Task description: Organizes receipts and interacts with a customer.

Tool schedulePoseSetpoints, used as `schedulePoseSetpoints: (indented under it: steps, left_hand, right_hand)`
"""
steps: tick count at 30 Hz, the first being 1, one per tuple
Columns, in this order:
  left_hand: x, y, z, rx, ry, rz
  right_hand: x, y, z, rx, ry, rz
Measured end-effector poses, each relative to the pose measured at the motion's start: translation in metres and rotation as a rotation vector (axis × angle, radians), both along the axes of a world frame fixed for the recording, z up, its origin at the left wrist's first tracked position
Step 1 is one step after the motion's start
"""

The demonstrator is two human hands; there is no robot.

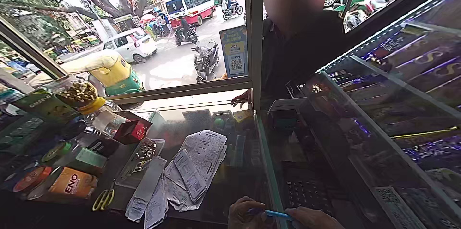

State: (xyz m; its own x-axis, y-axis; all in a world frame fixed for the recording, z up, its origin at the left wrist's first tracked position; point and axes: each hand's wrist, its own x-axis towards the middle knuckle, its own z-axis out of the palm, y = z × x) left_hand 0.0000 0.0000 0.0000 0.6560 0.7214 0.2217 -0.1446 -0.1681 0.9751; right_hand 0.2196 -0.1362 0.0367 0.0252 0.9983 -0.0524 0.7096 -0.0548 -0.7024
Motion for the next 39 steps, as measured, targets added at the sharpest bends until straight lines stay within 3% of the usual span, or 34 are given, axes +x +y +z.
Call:
schedulePoseSetpoints:
  steps: [5, 11, 17, 20, 23, 27, 32, 39]
  left_hand:
    - [0.006, -0.004, -0.013, 0.133, 0.152, -0.287]
    - [0.011, -0.011, -0.005, 0.131, 0.239, -0.359]
    - [0.005, 0.016, 0.016, 0.096, 0.203, -0.434]
    - [-0.010, 0.059, 0.039, 0.178, 0.237, -0.196]
    - [-0.045, 0.136, 0.044, 0.384, 0.643, 0.252]
    - [-0.097, 0.234, 0.030, 0.327, 1.147, 0.533]
    - [-0.111, 0.265, 0.013, 0.317, 1.435, 0.541]
    - [-0.100, 0.268, 0.003, 0.369, 1.517, 0.574]
  right_hand:
    - [-0.005, -0.002, 0.008, -0.134, -0.111, 0.099]
    - [-0.016, 0.003, 0.017, -0.322, -0.251, 0.186]
    - [-0.012, 0.009, -0.004, -0.073, -0.061, 0.164]
    - [-0.010, 0.008, -0.008, -0.025, 0.066, 0.124]
    - [-0.007, 0.006, -0.003, -0.036, 0.070, 0.098]
    - [0.002, 0.002, -0.001, -0.045, 0.003, 0.092]
    - [0.000, 0.003, 0.003, -0.010, -0.023, 0.067]
    - [-0.008, 0.002, 0.000, -0.010, 0.000, 0.066]
